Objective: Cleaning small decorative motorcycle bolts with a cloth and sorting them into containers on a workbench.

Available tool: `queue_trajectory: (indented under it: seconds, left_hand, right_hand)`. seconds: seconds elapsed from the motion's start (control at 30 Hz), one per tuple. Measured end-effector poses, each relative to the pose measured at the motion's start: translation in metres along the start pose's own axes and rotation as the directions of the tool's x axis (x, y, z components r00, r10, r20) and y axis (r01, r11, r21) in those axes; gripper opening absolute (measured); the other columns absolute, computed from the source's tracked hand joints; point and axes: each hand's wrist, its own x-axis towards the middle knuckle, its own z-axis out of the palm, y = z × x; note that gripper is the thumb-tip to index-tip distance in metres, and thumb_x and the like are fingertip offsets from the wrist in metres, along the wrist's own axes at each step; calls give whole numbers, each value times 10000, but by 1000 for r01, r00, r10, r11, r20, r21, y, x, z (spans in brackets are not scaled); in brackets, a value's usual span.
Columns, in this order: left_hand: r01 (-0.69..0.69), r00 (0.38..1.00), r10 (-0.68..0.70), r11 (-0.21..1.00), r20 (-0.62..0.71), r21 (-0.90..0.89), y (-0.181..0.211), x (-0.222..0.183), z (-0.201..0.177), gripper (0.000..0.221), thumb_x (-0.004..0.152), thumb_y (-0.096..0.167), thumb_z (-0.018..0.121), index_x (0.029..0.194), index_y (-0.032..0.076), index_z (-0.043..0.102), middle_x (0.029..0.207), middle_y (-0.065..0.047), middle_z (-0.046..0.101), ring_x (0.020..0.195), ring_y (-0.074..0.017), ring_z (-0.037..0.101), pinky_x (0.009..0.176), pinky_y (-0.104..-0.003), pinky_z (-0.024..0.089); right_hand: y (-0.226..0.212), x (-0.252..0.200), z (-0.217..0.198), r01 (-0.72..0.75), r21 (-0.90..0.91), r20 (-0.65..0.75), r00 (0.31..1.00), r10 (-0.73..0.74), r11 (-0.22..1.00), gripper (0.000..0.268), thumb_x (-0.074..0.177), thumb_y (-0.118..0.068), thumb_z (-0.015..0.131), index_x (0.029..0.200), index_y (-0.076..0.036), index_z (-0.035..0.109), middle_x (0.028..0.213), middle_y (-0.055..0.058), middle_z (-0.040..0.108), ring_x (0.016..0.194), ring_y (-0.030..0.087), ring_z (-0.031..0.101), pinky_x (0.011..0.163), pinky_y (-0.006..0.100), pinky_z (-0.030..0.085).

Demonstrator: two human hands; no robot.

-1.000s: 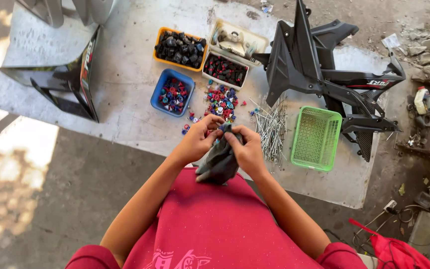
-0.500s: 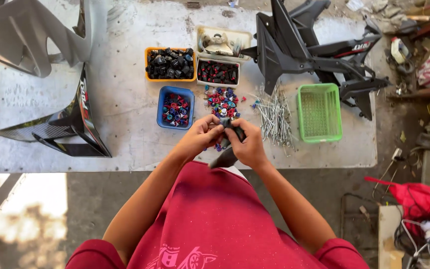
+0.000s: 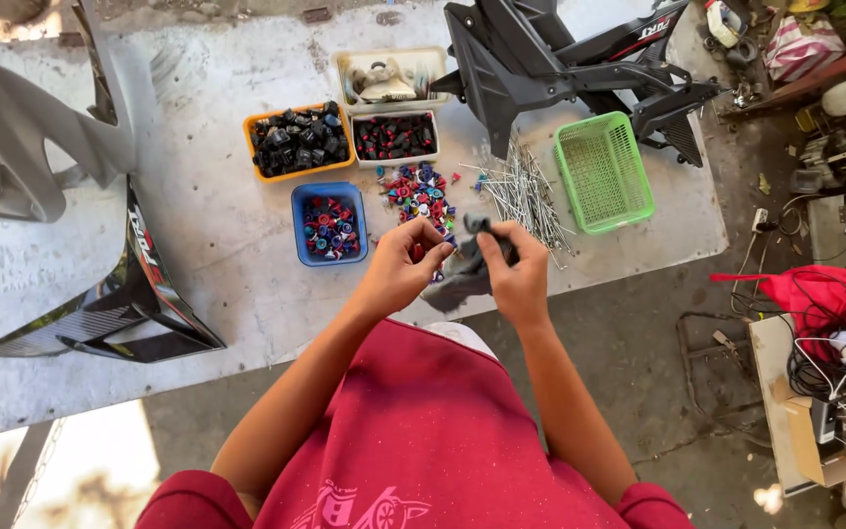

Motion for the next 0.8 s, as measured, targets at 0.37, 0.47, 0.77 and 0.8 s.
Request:
queue_trajectory:
  seconds: [0.37, 0.47, 0.77, 0.8]
  left_hand:
    - [-157, 947, 280, 830, -158, 535, 17, -7, 53, 165, 949, 173, 661, 824, 102, 579, 614, -145, 571, 599, -414, 639, 537, -456, 494]
    - [-231, 904, 412, 695, -114, 681, 5, 2, 59, 196, 965, 232, 665, 832, 132, 562, 635, -122, 538, 583, -395, 625, 537, -462, 493]
    - [-223, 886, 453, 605, -100, 765, 14, 19, 77, 219, 950, 220, 673, 811, 170, 511, 607, -75, 480, 554, -379, 570, 547, -427, 470]
    - [-138, 908, 393, 607, -145, 782, 11, 17, 81, 211, 945, 235, 678, 819, 162, 525, 607, -105, 495, 559, -405, 570, 541, -461, 462]
  right_hand:
    - [20, -14, 20, 309, -357, -29, 939, -342, 881, 180, 1067, -111, 521, 952, -47, 644, 752, 129, 562, 715, 403, 617, 667, 435, 513]
    - [49, 1, 9, -13, -14, 90, 996, 14, 1000, 281, 1077, -142, 476, 865, -81, 650, 767, 54, 585, 746, 274, 588, 715, 361, 498]
    - [78, 20, -25, -440, 364, 420, 864, 277, 821, 296, 1067, -174, 531, 897, -36, 729, 808, 98, 681, 768, 183, 628, 822, 371, 542]
    - [77, 18, -30, -151, 196, 383, 922, 66, 969, 339, 1084, -117, 480, 893, -71, 757, 826, 77, 711, 848, 133, 591, 874, 358, 506]
